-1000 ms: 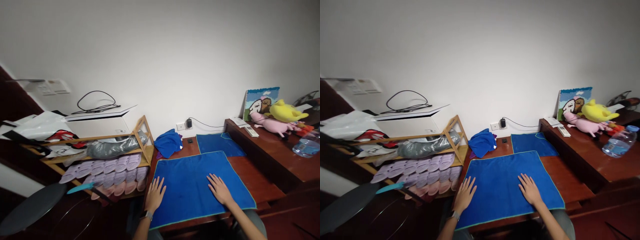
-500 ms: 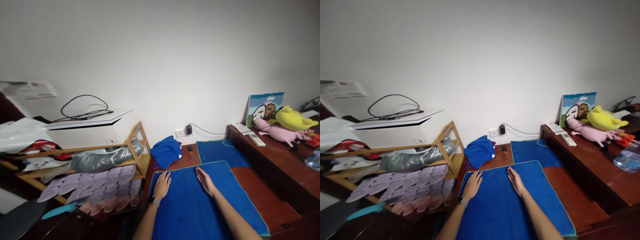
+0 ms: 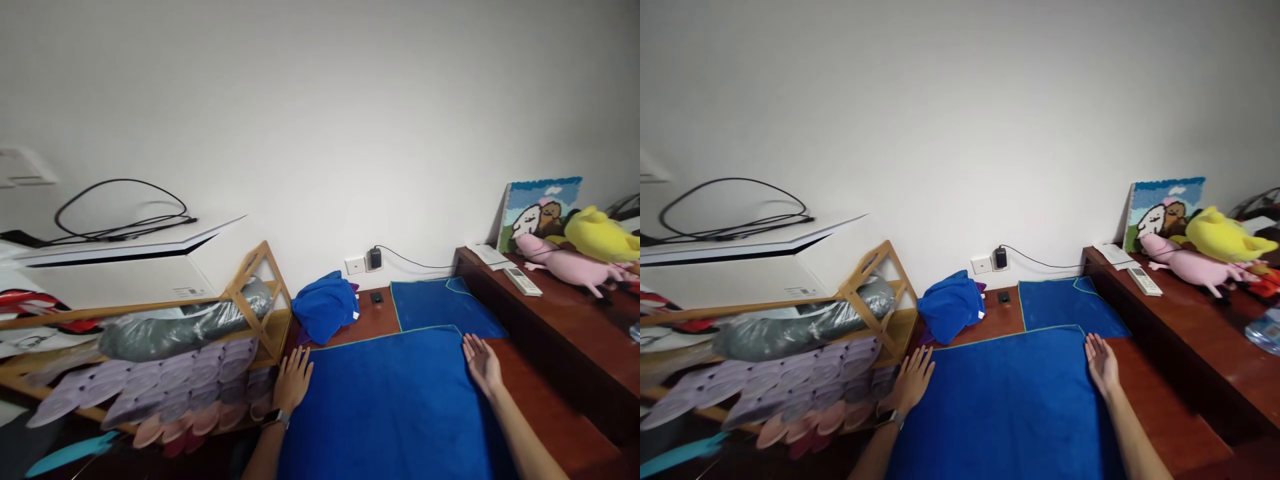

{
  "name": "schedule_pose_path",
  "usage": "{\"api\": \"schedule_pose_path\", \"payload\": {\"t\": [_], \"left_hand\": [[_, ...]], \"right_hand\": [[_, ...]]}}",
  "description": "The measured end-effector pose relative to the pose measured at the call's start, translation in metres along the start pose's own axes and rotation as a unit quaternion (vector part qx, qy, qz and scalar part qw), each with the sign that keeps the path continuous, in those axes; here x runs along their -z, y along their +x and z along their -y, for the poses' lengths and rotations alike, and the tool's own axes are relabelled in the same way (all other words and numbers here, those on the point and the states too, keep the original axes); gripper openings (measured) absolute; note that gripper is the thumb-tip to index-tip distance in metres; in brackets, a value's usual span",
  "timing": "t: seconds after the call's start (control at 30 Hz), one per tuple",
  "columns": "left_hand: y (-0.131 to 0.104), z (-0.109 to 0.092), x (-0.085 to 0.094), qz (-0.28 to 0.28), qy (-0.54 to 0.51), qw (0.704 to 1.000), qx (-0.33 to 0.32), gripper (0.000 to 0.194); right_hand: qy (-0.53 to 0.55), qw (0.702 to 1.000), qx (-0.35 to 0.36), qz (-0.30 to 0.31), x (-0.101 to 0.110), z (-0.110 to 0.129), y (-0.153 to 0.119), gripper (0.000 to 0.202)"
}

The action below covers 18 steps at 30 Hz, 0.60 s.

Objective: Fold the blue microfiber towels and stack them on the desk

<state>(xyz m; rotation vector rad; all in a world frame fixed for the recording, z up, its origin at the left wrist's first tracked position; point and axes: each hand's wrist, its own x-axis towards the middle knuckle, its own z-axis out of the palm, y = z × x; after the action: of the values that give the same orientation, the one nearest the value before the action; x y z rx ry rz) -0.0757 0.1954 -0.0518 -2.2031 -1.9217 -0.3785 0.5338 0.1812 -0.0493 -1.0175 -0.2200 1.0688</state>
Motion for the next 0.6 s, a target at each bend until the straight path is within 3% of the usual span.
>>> {"api": "schedule_pose_path", "payload": {"t": [0.07,0.1,0.17,0.23,0.3,0.33,0.4,0.47,0.53,0.6], "left_hand": [[0.007,-0.03,0.006,-0.032,-0.016,0.999,-0.022,0.056],[0.011,-0.049,0.008,-0.038,-0.028,0.998,-0.04,0.056],[0.018,-0.089,0.009,-0.03,-0.05,0.995,-0.08,0.054],[0.024,-0.119,0.007,-0.007,-0.057,0.993,-0.104,0.051],[0.027,-0.126,0.002,0.018,-0.049,0.994,-0.096,0.051],[0.026,-0.12,0.0,0.029,-0.043,0.995,-0.085,0.051],[0.023,-0.09,-0.003,0.046,-0.027,0.997,-0.06,0.053],[0.016,-0.049,-0.006,0.048,-0.01,0.998,-0.03,0.055],[0.009,-0.012,-0.007,0.049,0.0,0.999,-0.01,0.058],[0.004,0.012,-0.007,0.053,0.0,0.999,-0.006,0.06]], "right_hand": [[-0.116,0.989,0.078,0.047,-0.025,-0.015,-0.018,0.045],[-0.204,0.966,0.124,0.098,-0.044,-0.027,-0.031,0.054],[-0.283,0.926,0.155,0.195,-0.086,-0.059,-0.061,0.057],[-0.448,0.779,0.236,0.37,-0.123,-0.088,-0.087,0.056],[-0.513,0.697,0.26,0.428,-0.141,-0.104,-0.098,0.054],[-0.536,0.681,0.263,0.424,-0.142,-0.106,-0.096,0.055],[-0.581,0.669,0.263,0.381,-0.13,-0.095,-0.079,0.059],[-0.603,0.685,0.258,0.318,-0.102,-0.071,-0.05,0.064],[-0.579,0.743,0.24,0.235,-0.067,-0.042,-0.02,0.064],[-0.534,0.803,0.208,0.163,-0.036,-0.015,0.004,0.061]]}}
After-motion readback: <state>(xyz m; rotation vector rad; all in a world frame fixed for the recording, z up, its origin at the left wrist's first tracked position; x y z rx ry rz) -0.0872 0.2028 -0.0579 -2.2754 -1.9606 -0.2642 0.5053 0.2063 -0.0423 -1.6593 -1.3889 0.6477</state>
